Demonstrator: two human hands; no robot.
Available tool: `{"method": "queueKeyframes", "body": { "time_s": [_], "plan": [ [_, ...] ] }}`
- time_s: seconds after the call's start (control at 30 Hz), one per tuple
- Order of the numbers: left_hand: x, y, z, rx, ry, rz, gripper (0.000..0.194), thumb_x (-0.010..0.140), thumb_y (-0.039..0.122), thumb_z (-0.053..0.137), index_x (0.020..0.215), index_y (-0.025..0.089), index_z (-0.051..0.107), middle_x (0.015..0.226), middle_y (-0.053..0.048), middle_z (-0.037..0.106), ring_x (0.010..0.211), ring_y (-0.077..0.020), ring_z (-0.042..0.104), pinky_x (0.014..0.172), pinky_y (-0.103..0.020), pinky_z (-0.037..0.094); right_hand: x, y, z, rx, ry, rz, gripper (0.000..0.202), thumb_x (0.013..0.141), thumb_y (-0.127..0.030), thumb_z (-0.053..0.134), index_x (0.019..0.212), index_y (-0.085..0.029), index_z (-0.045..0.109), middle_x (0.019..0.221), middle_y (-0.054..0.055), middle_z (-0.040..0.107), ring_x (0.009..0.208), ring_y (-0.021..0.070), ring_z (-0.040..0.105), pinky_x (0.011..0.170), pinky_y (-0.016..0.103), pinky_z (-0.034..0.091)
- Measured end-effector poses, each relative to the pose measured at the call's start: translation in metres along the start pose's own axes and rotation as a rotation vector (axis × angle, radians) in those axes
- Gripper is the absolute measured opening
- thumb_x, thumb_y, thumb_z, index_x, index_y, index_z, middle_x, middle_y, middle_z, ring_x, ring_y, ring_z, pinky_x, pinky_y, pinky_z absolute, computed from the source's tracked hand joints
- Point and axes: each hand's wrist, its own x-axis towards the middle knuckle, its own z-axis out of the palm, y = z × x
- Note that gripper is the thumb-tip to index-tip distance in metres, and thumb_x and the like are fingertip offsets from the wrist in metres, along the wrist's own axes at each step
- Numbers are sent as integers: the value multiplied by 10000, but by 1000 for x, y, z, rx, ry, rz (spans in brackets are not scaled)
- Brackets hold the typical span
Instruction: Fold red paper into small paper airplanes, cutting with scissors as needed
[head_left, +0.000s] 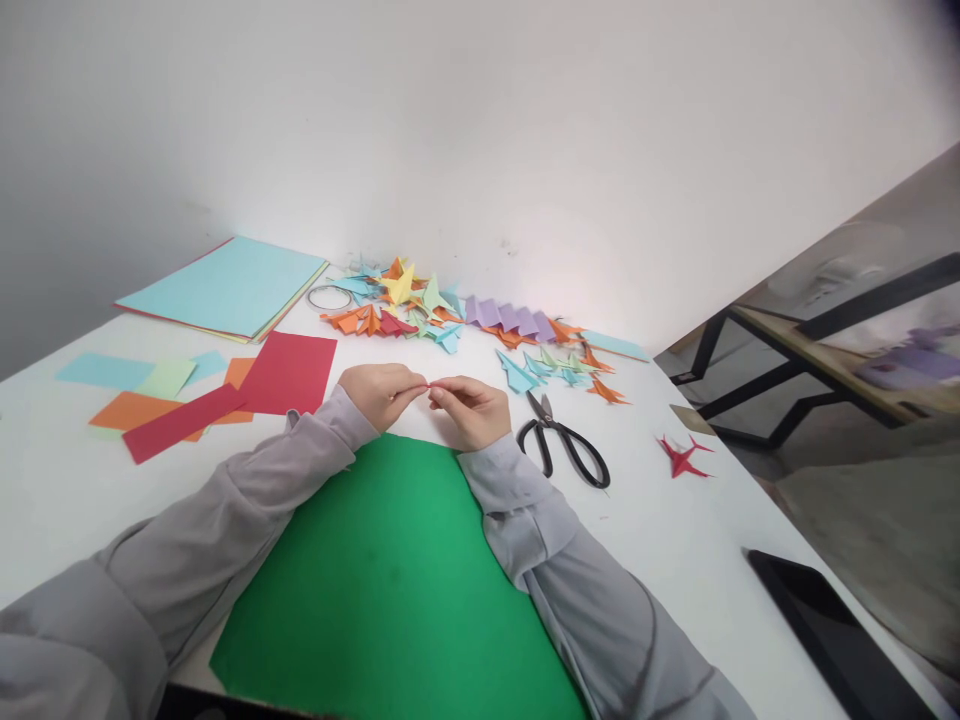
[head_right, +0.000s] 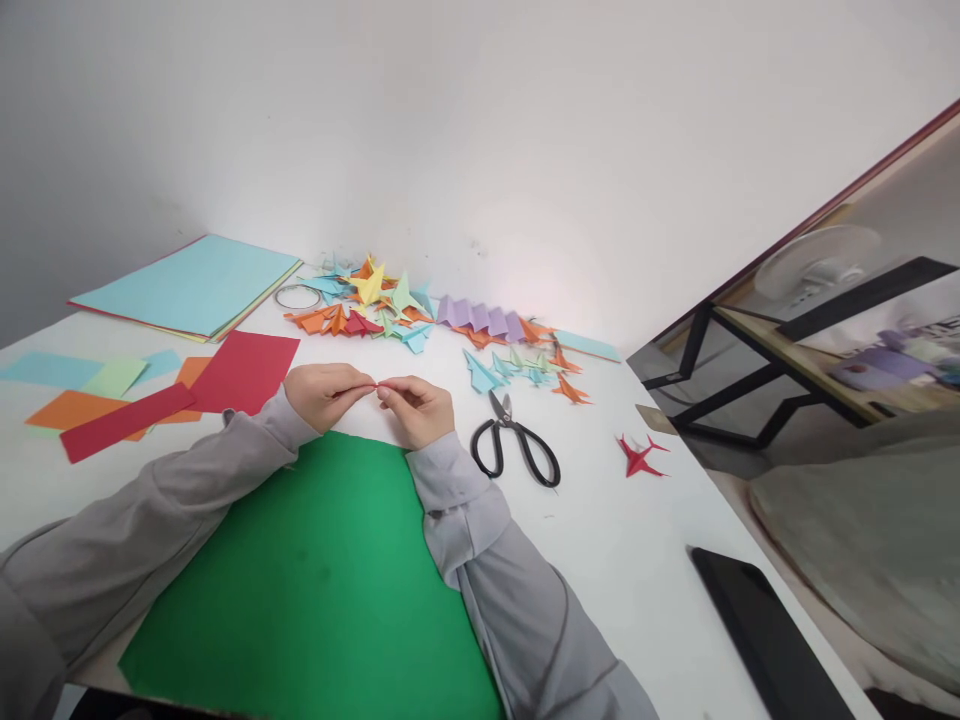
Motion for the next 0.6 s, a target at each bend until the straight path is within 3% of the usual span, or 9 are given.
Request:
{"method": "queueKeyframes", "body": {
  "time_s": [0.2, 0.33, 0.6],
  "plan": [
    [0, -11, 0, 235, 57, 214, 267, 859, 281, 412, 792, 196, 657, 773, -23, 716, 700, -141, 633, 771, -327, 391, -2, 4, 0, -199, -16, -153, 54, 687, -254, 661, 698, -203, 675, 633, 12, 633, 579, 137, 582, 574, 285, 480],
    [-1, -12, 3, 315, 122, 334, 229, 851, 224, 426, 775, 174, 636, 741, -12, 709, 671, -132, 615, 723, -308, 387, -3, 2, -1, -376, -5, -289, 55, 716, -243, 634, 733, -215, 678, 678, 26, 652, 615, 143, 580, 605, 292, 487],
    [-3, -16, 7, 369, 128, 390, 207, 826, 159, 410, 808, 179, 615, 724, -5, 689, 671, -137, 576, 682, -299, 376, -2, 5, -2, -527, -33, -443, 95, 772, -213, 573, 752, -217, 665, 688, 29, 656, 606, 142, 573, 579, 286, 476]
  ]
}}
